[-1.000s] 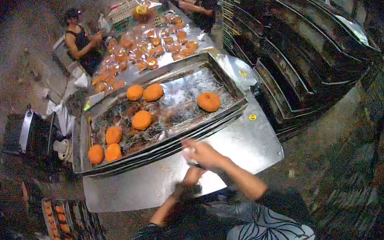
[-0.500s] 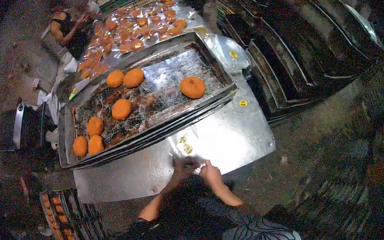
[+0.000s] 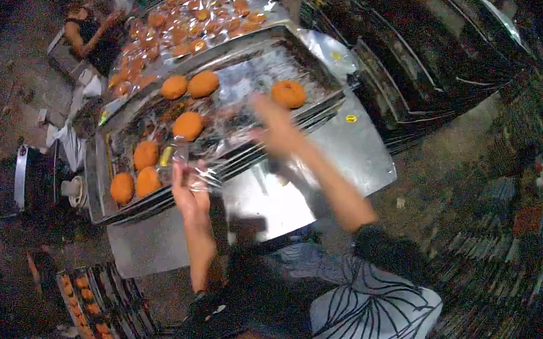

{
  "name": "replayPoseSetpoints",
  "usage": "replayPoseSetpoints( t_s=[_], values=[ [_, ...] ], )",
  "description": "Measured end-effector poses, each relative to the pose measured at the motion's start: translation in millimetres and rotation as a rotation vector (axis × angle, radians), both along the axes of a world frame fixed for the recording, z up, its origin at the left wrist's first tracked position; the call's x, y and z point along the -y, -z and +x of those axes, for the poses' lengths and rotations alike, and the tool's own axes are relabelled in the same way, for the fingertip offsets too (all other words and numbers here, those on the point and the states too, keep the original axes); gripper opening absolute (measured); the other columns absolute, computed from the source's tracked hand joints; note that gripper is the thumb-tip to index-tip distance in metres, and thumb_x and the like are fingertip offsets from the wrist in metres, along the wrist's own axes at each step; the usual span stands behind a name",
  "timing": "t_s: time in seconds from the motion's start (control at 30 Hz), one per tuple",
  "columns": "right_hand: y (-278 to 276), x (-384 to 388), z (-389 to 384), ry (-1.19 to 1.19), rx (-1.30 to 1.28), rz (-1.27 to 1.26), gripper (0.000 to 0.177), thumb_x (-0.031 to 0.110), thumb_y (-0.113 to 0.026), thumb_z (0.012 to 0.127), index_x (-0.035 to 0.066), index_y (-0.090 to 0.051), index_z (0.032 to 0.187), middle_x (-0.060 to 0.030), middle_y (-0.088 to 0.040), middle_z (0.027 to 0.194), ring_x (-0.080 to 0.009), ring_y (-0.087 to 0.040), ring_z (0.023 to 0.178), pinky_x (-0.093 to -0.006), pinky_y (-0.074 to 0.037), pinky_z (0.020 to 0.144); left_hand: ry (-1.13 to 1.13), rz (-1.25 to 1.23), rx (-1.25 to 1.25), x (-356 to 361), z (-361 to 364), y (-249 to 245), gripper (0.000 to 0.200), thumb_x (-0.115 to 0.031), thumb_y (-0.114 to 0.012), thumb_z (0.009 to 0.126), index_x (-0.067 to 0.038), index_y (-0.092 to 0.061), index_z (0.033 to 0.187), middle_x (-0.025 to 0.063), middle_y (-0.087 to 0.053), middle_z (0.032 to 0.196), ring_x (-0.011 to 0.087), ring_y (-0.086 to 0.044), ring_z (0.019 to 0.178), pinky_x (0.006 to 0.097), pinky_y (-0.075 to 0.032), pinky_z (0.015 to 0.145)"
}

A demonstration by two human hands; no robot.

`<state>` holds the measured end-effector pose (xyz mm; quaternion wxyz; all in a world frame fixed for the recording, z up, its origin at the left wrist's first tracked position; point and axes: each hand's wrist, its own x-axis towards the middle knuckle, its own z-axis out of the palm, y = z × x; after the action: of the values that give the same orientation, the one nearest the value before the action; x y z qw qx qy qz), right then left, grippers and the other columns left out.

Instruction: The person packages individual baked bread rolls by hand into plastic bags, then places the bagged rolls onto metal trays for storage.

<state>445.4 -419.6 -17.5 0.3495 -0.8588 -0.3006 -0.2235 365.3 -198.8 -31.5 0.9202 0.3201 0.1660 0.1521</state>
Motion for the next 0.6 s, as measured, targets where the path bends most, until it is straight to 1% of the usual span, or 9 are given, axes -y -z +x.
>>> replayPoseSetpoints(
  t_s=[0.03,0.07,0.1,0.13,0.2,0.27,0.37,0.47,0.6],
  values=[
    [-6.4,27.5,41.9,0.142,-0.108,-0.356,0.068,0.032,-0.066,0.067,-0.003,-0.039,0.118,-0.0172,-0.048,0.115,-0.0328,-0.045,0.106,-0.0393,-0.036,0.088,-0.068,-0.025,0.043,-10.8,-3.0,-9.2,0.034,-0.023,-0.047,0.084,-0.008,-0.041,0.114,0.0072,-0.048,0.096,0.0221,-0.048,0.095,0.0458,-0.038,0.090],
    [24.4,51.9,88.1,0.227,-0.450,-0.417,0.072,0.041,-0.064,0.065,0.002,-0.038,0.120,-0.0178,-0.047,0.115,-0.0330,-0.045,0.106,-0.0388,-0.036,0.089,-0.078,-0.145,0.050,-23.0,-5.5,-16.9,0.036,-0.024,-0.050,0.082,-0.009,-0.041,0.114,0.0075,-0.047,0.097,0.0239,-0.044,0.102,0.0488,-0.036,0.090],
    [29.6,61.0,93.1,0.345,-0.421,-0.495,0.061,0.038,-0.064,0.067,0.009,-0.045,0.117,-0.0168,-0.054,0.102,-0.0320,-0.050,0.098,-0.0405,-0.038,0.083,-0.095,-0.206,0.075,-31.2,-7.8,-22.5,0.037,-0.023,-0.050,0.080,-0.010,-0.041,0.114,0.0081,-0.047,0.097,0.0256,-0.045,0.102,0.0505,-0.036,0.090],
    [26.4,63.1,101.4,0.301,-0.488,-0.582,0.064,0.043,-0.061,0.067,0.014,-0.042,0.120,-0.0169,-0.052,0.109,-0.0311,-0.051,0.099,-0.0373,-0.041,0.083,-0.110,-0.265,0.103,-39.3,-9.7,-25.4,0.039,-0.022,-0.050,0.079,-0.010,-0.040,0.115,0.0086,-0.047,0.097,0.0272,-0.045,0.103,0.0522,-0.035,0.090],
    [35.2,59.4,111.3,0.226,-0.721,-0.258,0.064,0.039,-0.063,0.063,0.010,-0.045,0.117,-0.0159,-0.054,0.106,-0.0311,-0.052,0.096,-0.0376,-0.042,0.079,-0.122,-0.281,0.158,-56.8,-10.6,-21.6,0.043,-0.019,-0.050,0.075,-0.010,-0.038,0.115,0.0102,-0.047,0.098,0.0301,-0.046,0.102,0.0549,-0.035,0.089],
    [2.3,11.5,51.3,0.007,-0.661,0.113,0.061,0.033,-0.064,0.060,0.007,-0.048,0.113,-0.0170,-0.055,0.104,-0.0320,-0.053,0.094,-0.0389,-0.042,0.078,-0.280,-0.324,0.168,-66.3,-10.3,-23.9,0.044,-0.017,-0.049,0.073,-0.009,-0.037,0.115,0.0113,-0.047,0.100,0.0310,-0.047,0.100,0.0549,-0.036,0.088],
    [-35.5,-72.8,-41.9,-0.094,0.226,0.097,0.071,0.020,-0.069,0.050,0.005,-0.045,0.115,-0.0160,-0.054,0.099,-0.0314,-0.050,0.091,-0.0406,-0.038,0.080,-0.320,-0.334,0.173,-54.6,-1.6,-16.7,0.052,-0.018,-0.048,0.074,-0.010,-0.030,0.121,0.0121,-0.045,0.105,0.0315,-0.045,0.103,0.0551,-0.037,0.087],
    [-49.1,-106.2,-80.1,0.024,0.095,0.021,0.089,0.015,-0.074,0.045,0.002,-0.035,0.124,-0.0117,-0.051,0.103,-0.0284,-0.045,0.089,-0.0351,-0.037,0.080,-0.178,0.009,0.218,-4.8,-6.4,-18.3,0.059,-0.018,-0.045,0.077,-0.015,-0.020,0.130,0.0142,-0.041,0.119,0.0314,-0.041,0.110,0.0485,-0.033,0.093],
    [-22.6,-96.5,-105.1,0.061,0.207,0.152,0.092,0.021,-0.072,0.051,-0.010,-0.027,0.124,-0.0158,-0.050,0.105,-0.0271,-0.046,0.080,-0.0324,-0.038,0.076,0.181,-0.077,0.161,15.1,-18.3,-17.6,0.049,-0.031,-0.041,0.080,-0.006,-0.037,0.122,0.0143,-0.044,0.120,0.0285,-0.043,0.109,0.0427,-0.032,0.095]
  ],
)
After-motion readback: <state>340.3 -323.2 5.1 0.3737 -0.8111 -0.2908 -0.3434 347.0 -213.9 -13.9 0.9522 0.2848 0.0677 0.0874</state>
